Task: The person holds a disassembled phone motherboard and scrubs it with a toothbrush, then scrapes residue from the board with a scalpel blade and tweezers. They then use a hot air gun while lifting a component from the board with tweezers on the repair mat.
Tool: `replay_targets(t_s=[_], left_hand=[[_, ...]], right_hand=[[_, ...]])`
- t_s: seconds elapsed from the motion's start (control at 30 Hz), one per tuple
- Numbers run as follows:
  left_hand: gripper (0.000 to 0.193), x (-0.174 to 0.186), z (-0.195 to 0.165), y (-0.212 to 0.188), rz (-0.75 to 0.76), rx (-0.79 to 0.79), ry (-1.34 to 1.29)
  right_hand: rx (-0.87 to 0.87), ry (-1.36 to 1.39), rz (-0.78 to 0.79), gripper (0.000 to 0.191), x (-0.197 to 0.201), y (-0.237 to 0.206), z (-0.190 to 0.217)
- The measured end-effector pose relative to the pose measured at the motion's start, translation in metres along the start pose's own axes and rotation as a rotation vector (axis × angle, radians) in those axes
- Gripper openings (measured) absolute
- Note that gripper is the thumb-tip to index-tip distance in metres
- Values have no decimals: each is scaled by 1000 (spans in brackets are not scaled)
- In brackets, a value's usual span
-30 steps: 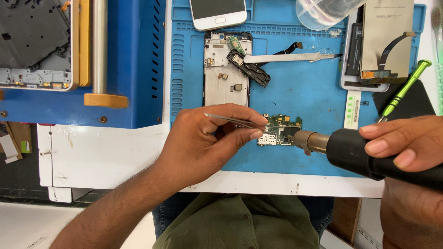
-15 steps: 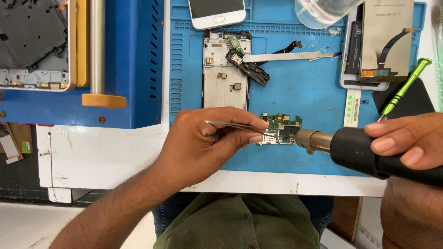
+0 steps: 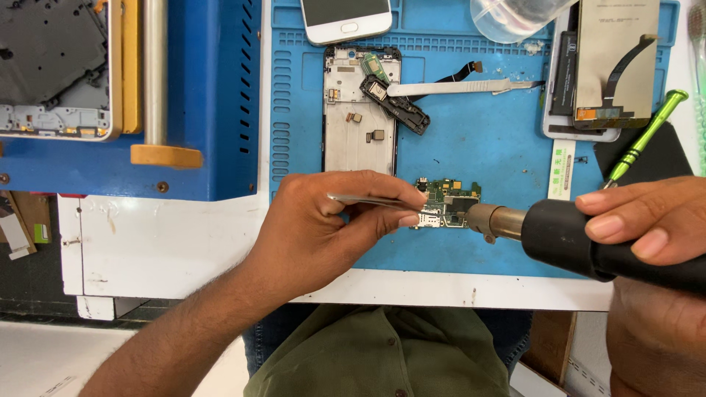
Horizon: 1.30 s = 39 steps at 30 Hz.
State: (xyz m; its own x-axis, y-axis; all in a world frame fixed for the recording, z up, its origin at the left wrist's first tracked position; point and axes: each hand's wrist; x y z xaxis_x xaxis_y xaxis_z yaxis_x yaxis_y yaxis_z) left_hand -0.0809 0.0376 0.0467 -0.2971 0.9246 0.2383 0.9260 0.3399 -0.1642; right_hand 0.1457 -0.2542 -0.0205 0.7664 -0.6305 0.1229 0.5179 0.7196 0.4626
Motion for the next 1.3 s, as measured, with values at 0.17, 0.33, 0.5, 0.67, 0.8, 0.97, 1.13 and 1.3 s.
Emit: replay_targets(t_s=[0.17,0.33,0.5,0.67,0.8,0.97,1.13,1.3], left_hand=[[17,-7,-14,-21,-140,-66,-121],[19,-25,-11,-35,-200,35,-100],[20,-34,-6,-30,-237,40,18],[21,-34,-7,-30,-256,40,49],[20,-32,-3,-30,-246,22,42],[20,-35,-1,-29,-259,22,35],[20,-37,-2,-27,-236,76,27],[19,-39,-2,-26,-259,33,-8]], right_hand=[[-4,12,0,61,6,1,-5],[7,4,28,61,6,3,-3],[-5,-3,3,63,-3,8,6],[39,-31,11,68,-7,17,5],[26,-28,11,67,-8,17,4],[19,-30,36,66,-5,15,5],[17,-16,50,65,1,13,-1],[25,2,56,63,4,11,-2]])
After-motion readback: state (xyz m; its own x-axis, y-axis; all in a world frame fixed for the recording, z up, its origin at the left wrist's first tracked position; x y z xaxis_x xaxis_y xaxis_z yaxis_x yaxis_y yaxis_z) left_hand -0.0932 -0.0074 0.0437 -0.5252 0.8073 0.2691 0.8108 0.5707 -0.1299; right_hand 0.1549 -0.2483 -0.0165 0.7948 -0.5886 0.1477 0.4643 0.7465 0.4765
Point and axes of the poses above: each hand's wrist, its own y-axis towards the middle knuckle, its own x-axis out of the back of the hand, z = x × y, and after that the axes turned 5 degrees about y, right-handed
